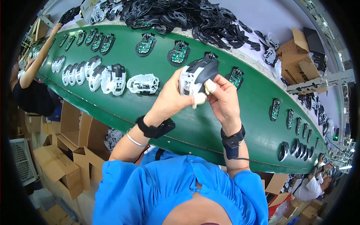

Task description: Assemble components of computer mice on a factory production line and organize the finished parts into a box.

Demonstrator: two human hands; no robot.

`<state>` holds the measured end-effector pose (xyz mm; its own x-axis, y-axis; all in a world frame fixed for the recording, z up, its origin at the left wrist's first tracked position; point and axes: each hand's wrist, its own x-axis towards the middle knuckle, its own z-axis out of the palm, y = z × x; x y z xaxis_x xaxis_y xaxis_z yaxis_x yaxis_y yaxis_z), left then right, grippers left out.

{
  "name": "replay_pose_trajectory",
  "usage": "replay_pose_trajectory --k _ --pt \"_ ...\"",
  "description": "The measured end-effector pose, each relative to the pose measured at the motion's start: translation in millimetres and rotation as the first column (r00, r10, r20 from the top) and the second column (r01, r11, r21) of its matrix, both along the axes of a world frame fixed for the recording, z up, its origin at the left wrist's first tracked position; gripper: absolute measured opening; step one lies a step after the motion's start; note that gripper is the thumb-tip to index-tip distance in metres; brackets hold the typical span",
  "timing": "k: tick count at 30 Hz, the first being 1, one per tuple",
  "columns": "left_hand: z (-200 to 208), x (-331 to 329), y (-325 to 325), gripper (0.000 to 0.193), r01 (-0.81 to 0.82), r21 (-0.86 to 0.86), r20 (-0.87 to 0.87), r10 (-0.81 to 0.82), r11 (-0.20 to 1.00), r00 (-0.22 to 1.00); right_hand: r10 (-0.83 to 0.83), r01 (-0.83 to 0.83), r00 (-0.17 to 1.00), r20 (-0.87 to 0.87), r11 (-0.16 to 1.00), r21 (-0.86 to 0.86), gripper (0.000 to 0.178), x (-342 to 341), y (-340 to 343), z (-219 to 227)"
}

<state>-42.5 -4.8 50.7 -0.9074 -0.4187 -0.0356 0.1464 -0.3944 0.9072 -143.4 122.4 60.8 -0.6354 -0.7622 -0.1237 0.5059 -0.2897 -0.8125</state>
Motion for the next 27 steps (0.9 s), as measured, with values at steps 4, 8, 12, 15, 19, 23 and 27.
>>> replay_pose_trajectory --k 4,8,12,15,19,23,27 --pt "9.6 4.2 0.2 0.074 0.038 -0.085 -0.021 -0.04 0.996 0.999 -0.017 0.017 0.996 -0.09 1.0 -0.009 0.016 6.1 2.1 6.1" --pt "7.1 -3.9 -0.9 0.069 0.064 -0.125 -0.059 -0.072 0.99 0.996 -0.042 0.046 0.975 -0.217 0.999 0.012 0.016 3.9 9.7 9.6" --pt "11.2 18.9 -2.8 0.071 0.214 -0.27 -0.012 -0.225 0.939 0.974 0.127 -0.062 0.933 -0.337 0.978 0.197 0.064 0.9 40.1 11.7" --pt "20.3 35.5 8.0 0.09 0.485 -0.359 0.144 -0.466 0.797 0.873 0.264 -0.243 0.901 -0.343 0.964 0.105 0.088 11.9 58.6 16.3" --pt "13.7 53.5 25.1 0.082 0.417 -0.46 0.207 -0.362 0.784 0.909 0.359 -0.245 0.83 -0.426 0.922 0.3 0.081 38.8 65.5 31.3" --pt "16.1 72.6 33.4 0.072 0.304 -0.431 0.115 -0.282 0.85 0.952 0.379 -0.21 0.7 -0.605 0.919 0.333 0.077 48.4 73.8 40.3" --pt "14.6 61.6 21.2 0.079 0.251 -0.572 0.062 -0.264 0.781 0.963 0.299 -0.162 0.602 -0.74 0.954 0.254 0.076 35.1 60.3 46.0"
